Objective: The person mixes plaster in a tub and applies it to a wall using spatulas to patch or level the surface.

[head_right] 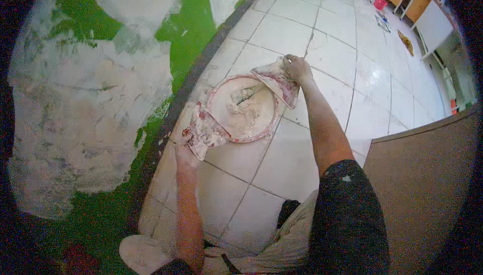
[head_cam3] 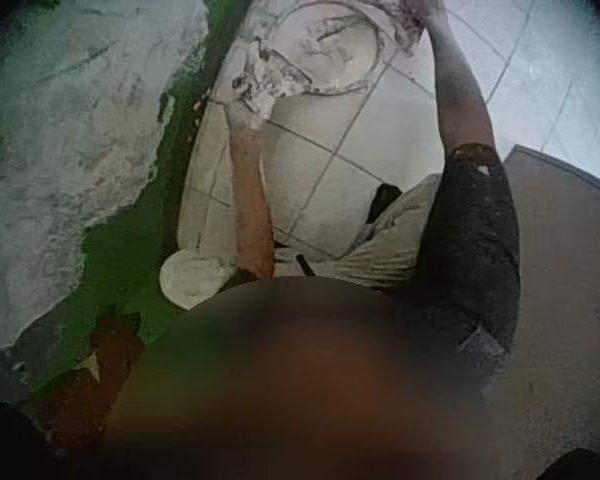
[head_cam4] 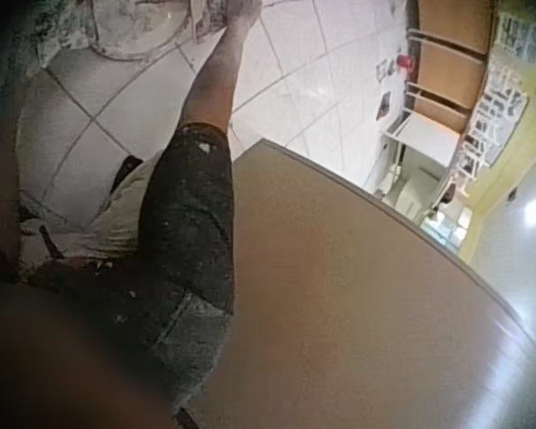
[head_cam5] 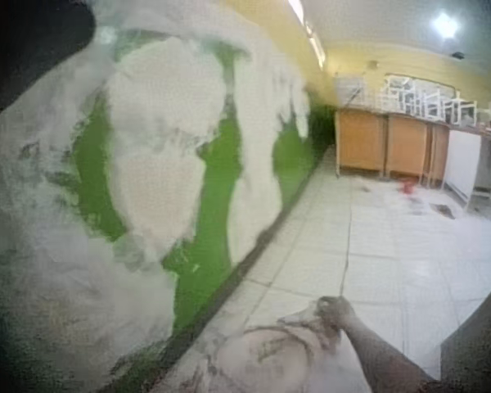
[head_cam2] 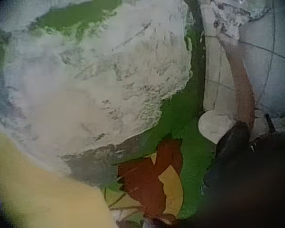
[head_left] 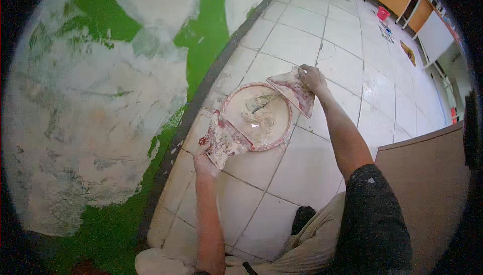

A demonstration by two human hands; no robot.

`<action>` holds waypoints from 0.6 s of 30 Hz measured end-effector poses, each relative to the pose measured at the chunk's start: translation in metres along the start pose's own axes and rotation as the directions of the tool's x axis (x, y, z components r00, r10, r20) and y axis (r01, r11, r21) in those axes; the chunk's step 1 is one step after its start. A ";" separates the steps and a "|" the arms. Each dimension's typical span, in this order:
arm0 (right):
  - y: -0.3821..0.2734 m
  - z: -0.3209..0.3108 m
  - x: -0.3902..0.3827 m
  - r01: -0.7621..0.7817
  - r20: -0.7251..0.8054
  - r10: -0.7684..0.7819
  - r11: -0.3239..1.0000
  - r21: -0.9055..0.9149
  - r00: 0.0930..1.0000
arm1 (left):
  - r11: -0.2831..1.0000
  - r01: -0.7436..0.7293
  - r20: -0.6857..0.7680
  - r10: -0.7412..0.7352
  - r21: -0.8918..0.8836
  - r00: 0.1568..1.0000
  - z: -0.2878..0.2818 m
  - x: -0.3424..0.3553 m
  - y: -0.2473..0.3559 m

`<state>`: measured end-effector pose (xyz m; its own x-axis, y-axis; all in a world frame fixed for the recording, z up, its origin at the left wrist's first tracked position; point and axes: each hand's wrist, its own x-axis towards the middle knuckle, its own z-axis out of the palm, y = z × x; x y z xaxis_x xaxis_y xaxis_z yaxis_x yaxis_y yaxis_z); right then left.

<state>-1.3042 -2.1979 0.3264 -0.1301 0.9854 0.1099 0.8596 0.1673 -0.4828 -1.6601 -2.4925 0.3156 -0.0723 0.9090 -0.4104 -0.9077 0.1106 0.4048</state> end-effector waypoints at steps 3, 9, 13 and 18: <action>0.026 -0.013 -0.004 -0.051 0.040 0.050 0.998 0.022 0.998 | 0.997 -0.074 -0.092 0.075 0.023 0.993 0.021 0.005 -0.030; 0.032 -0.024 -0.006 0.027 0.079 -0.022 0.998 -0.055 0.997 | 0.996 -0.082 -0.069 0.084 0.027 0.994 0.054 -0.001 -0.064; 0.009 -0.017 -0.011 0.029 0.018 -0.030 0.996 0.079 0.999 | 0.999 0.003 -0.008 -0.003 0.044 1.000 0.048 -0.023 -0.055; -0.019 0.007 -0.025 0.280 -0.002 -0.281 0.958 0.062 0.960 | 0.999 -0.010 -0.024 0.009 -0.046 1.000 -0.011 -0.017 -0.031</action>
<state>-1.3211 -2.2254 0.3270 -0.3651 0.8987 0.2429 0.7562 0.4385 -0.4857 -1.6354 -2.5156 0.3007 -0.0902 0.9003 -0.4258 -0.9251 0.0826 0.3707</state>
